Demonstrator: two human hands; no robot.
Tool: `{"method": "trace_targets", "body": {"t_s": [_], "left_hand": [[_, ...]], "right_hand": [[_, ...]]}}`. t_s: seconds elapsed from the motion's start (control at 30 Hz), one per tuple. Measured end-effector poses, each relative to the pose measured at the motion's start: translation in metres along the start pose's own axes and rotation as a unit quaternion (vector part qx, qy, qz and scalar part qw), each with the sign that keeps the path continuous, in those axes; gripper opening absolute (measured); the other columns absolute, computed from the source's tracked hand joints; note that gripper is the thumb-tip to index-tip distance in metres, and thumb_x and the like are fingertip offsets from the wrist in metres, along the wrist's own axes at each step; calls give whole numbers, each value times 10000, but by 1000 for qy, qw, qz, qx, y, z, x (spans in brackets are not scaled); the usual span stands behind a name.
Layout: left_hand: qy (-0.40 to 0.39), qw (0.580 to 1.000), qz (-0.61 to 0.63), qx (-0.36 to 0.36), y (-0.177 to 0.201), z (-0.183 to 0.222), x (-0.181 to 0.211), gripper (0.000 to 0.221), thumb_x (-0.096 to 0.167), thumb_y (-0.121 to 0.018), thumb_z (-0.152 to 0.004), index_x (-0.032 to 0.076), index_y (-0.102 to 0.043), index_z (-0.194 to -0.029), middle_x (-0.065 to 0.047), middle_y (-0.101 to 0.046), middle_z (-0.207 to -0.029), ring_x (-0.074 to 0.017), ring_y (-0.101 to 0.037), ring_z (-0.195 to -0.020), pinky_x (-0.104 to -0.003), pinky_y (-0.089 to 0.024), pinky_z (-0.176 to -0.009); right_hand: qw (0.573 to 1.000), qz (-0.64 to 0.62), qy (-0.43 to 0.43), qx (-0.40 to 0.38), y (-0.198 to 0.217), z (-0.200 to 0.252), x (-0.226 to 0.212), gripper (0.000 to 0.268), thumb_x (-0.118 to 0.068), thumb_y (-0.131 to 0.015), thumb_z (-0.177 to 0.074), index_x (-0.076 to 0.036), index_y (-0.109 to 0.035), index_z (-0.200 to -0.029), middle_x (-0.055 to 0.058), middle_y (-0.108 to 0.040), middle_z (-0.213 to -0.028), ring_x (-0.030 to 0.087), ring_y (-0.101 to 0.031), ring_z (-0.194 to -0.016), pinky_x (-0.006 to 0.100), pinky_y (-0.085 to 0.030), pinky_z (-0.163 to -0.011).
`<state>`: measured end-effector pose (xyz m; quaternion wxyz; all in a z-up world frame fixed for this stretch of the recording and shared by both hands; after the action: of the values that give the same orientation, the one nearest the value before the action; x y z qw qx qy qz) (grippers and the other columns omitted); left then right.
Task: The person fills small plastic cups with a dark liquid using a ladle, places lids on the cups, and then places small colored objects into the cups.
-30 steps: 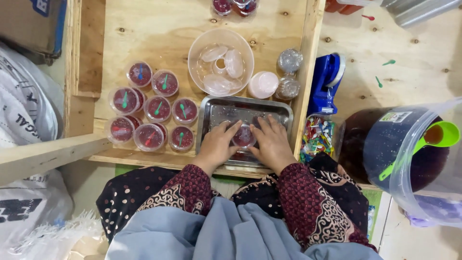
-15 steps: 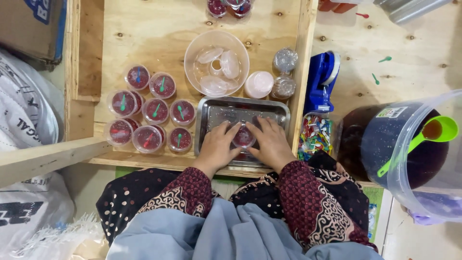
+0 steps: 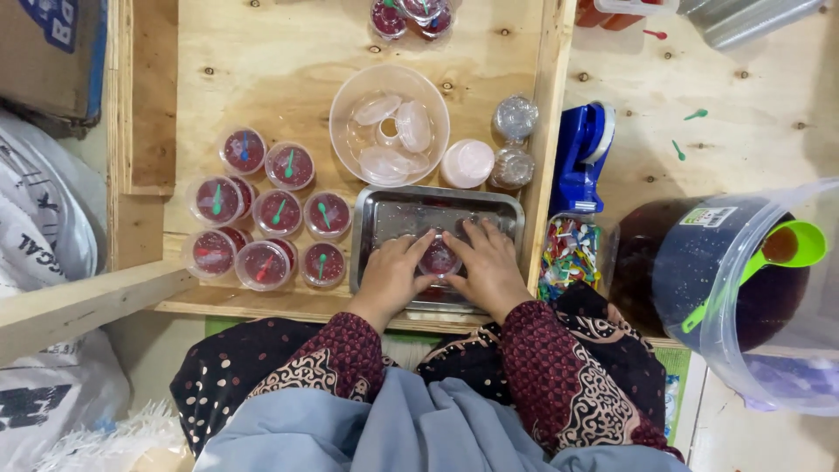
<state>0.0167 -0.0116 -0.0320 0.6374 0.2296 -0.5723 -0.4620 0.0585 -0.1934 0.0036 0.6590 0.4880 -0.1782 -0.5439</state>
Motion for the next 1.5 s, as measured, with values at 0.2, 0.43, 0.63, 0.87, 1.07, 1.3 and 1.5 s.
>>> {"method": "trace_targets", "body": {"t_s": [0.2,0.43,0.63,0.87,1.07,1.3,1.5], "left_hand": [[15,990,138,-6,4,-2,-1,889,310,-876,-724,89,-484,-1491,-203,-648,-1241,-411,-632,-1154,-507,-512,-976],[16,983,182,-30,2,-7,-4,881,264,-895,-680,87,-509,-1452,-178,-642,-1263,-396,-625,-1204,-492,-478,-1057],[1,979,198,-52,2,-4,-3,814,208,-873,-714,97,-518,-1438,-167,-615,-1303,-384,-597,-1256,-476,-453,-1093],[22,977,194,-89,15,-3,7,793,183,-817,-789,192,-466,-1501,-134,-595,-1319,-380,-603,-1245,-489,-479,-1068],[33,979,174,-101,21,-4,11,785,195,-814,-797,228,-469,-1502,-136,-605,-1313,-393,-621,-1217,-496,-518,-1033],[49,977,156,-134,28,-7,13,772,223,-806,-819,213,-470,-1513,-161,-620,-1309,-405,-630,-1207,-492,-534,-1018],[64,970,190,-135,18,-1,12,846,222,-802,-822,235,-388,-1559,-176,-590,-1362,-403,-627,-1221,-503,-534,-1022]], "right_hand": [[999,1,25,25,-11,-3,6,772,-462,-806,-784,-283,-532,-1484,83,-533,-1459,355,-388,-1453,551,-358,-1115],[998,25,48,39,-11,-2,4,803,-495,-810,-760,-222,-543,-1467,45,-611,-1347,290,-478,-1371,505,-377,-1097],[974,-213,-17,75,-29,-11,15,341,-286,-653,-981,-159,-678,-1297,91,-717,-1168,315,-655,-1162,438,-507,-994],[899,-394,-187,47,-79,-31,40,173,-374,-716,-918,-229,-777,-990,83,-736,-872,270,-727,-793,396,-573,-679],[804,-526,-278,21,-93,-38,43,186,-308,-741,-891,-122,-754,-893,138,-667,-728,252,-648,-491,324,-554,-384],[780,-551,-297,20,-78,-36,35,203,-262,-730,-900,-68,-708,-843,169,-628,-721,264,-622,-396,305,-550,-337],[821,-501,-271,26,-80,-30,37,221,-295,-722,-909,-77,-736,-878,152,-663,-719,251,-661,-458,341,-522,-386]]}}
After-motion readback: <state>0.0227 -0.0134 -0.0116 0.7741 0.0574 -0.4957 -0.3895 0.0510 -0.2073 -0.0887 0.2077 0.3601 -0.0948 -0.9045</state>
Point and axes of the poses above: each hand's wrist, its own z-axis away from the middle knuckle, its own y-axis out of the back of the hand, x = y × z, the point moved 3 cm from there along -z, towards the middle knuckle
